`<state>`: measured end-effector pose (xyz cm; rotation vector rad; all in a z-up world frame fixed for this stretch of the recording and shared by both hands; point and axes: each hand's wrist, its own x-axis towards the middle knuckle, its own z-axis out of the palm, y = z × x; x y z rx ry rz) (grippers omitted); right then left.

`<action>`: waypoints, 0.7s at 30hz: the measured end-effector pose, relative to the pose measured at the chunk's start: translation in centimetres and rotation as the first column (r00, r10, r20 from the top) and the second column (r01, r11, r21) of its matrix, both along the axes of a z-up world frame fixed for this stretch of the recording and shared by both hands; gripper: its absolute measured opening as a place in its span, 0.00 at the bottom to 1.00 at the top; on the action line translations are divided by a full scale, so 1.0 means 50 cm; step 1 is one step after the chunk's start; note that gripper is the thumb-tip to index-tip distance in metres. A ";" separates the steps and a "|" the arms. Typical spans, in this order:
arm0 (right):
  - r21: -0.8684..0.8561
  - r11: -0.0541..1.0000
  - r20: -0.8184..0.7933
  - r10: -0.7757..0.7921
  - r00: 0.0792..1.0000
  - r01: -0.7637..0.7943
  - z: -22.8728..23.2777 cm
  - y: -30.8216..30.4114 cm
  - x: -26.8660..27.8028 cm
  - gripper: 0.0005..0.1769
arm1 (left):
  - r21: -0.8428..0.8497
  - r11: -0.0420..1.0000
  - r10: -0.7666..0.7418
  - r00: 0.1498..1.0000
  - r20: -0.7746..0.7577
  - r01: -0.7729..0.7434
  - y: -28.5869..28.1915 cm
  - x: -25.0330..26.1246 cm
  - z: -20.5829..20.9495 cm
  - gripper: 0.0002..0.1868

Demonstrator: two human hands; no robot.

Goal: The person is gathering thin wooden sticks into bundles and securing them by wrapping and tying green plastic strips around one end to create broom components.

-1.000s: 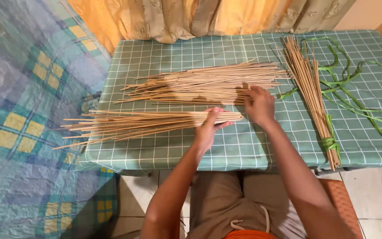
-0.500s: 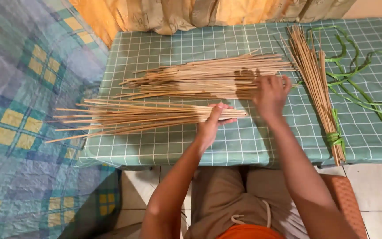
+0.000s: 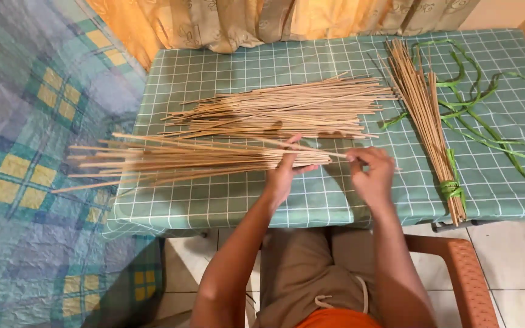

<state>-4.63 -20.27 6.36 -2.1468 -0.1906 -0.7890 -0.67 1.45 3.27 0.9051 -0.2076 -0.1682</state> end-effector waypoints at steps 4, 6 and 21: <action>-0.144 0.985 -0.025 -0.095 0.995 0.090 -0.002 0.022 -0.015 0.09 | 0.038 0.996 -0.073 0.996 -0.052 0.076 -0.001 0.002 -0.006 0.23; -0.168 0.972 0.013 -0.167 0.986 0.167 0.001 0.023 -0.013 0.11 | 0.045 0.996 -0.076 0.996 -0.054 0.078 -0.017 0.002 -0.007 0.22; -0.319 0.932 0.088 -0.150 0.985 0.170 0.021 0.046 -0.038 0.14 | 0.085 0.994 -0.064 0.996 -0.064 0.069 -0.030 -0.026 0.026 0.21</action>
